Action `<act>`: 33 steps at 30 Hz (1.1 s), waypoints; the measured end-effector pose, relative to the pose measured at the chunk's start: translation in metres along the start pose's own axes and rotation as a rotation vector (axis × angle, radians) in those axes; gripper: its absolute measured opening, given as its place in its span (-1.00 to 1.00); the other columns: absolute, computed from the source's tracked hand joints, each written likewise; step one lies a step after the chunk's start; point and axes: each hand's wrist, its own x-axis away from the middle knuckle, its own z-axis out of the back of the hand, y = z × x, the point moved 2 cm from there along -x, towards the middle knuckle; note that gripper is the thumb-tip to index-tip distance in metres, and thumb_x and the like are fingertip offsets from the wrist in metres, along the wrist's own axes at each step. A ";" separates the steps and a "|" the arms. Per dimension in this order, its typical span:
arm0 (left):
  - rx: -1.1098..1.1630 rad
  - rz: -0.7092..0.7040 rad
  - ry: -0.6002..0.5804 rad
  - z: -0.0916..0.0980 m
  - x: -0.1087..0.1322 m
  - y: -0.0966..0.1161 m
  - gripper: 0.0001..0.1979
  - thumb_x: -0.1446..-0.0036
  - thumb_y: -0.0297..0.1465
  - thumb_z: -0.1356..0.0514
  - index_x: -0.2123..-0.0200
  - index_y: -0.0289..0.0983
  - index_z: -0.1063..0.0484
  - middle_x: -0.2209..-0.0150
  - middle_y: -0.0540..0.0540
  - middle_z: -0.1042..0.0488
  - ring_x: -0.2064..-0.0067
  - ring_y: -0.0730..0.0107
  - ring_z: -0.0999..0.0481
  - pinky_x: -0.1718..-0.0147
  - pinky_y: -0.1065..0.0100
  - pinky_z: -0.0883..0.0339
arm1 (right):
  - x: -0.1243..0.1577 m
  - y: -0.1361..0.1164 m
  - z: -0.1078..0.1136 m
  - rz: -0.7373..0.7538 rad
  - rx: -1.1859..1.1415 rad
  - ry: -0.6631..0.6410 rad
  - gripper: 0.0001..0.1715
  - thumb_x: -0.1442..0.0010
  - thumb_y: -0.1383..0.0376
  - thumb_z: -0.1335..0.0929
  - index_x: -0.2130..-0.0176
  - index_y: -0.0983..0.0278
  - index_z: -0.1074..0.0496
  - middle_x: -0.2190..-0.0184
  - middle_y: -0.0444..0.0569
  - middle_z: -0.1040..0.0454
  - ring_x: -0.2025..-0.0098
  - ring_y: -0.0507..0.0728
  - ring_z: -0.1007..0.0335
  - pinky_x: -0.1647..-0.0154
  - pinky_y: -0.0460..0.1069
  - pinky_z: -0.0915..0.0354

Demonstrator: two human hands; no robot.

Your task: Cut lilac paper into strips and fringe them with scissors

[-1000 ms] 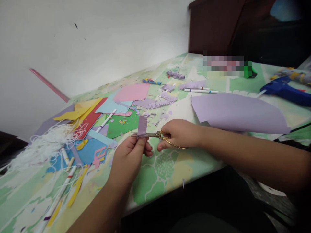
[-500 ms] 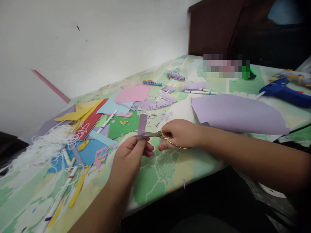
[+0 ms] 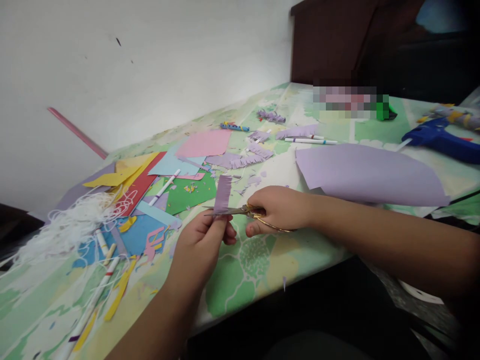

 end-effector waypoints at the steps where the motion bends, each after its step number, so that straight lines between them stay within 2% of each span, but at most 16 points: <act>1: -0.005 0.004 -0.003 0.000 0.000 0.001 -0.87 0.07 -0.38 -0.06 0.57 -0.29 -0.31 0.67 0.05 -0.33 0.59 0.50 -0.34 0.53 0.42 -0.27 | 0.000 0.000 0.000 -0.006 -0.003 -0.005 -0.41 0.11 -0.13 -0.14 0.48 0.32 -0.32 0.60 -0.08 -0.28 0.59 -0.03 -0.05 0.60 -0.12 0.12; 11: -0.019 0.047 0.013 -0.001 -0.001 0.002 -0.88 0.08 -0.38 -0.07 0.57 -0.28 -0.32 0.65 0.05 -0.35 0.57 0.48 -0.35 0.49 0.40 -0.26 | -0.002 0.000 -0.001 0.007 0.047 0.039 -0.42 0.11 -0.15 -0.13 0.55 0.29 -0.29 0.65 -0.12 -0.26 0.63 -0.04 -0.01 0.64 -0.13 0.13; 17: 0.072 0.044 -0.020 -0.001 0.000 0.000 -0.85 0.07 -0.34 -0.06 0.47 -0.30 -0.34 0.61 0.03 -0.36 0.57 0.47 -0.36 0.50 0.38 -0.26 | -0.003 0.002 -0.001 -0.032 0.069 0.042 -0.40 0.12 -0.16 -0.14 0.55 0.30 -0.31 0.66 -0.12 -0.24 0.63 -0.04 -0.01 0.63 -0.13 0.14; 24: 0.004 -0.002 0.014 0.001 0.000 0.002 -0.83 0.04 -0.33 -0.05 0.56 -0.29 -0.32 0.63 0.05 -0.34 0.59 0.50 -0.36 0.51 0.42 -0.25 | -0.001 0.000 0.001 -0.020 0.069 0.039 -0.40 0.11 -0.15 -0.14 0.49 0.31 -0.32 0.62 -0.09 -0.28 0.61 -0.03 -0.02 0.62 -0.13 0.13; 33: -0.019 -0.014 0.007 0.000 -0.002 -0.002 -0.82 0.00 -0.36 -0.02 0.56 -0.28 -0.31 0.61 0.06 -0.35 0.57 0.52 -0.38 0.52 0.44 -0.26 | -0.002 0.002 -0.002 -0.009 0.109 0.055 -0.37 0.11 -0.17 -0.11 0.49 0.30 -0.33 0.62 -0.06 -0.29 0.60 -0.01 -0.04 0.62 -0.12 0.13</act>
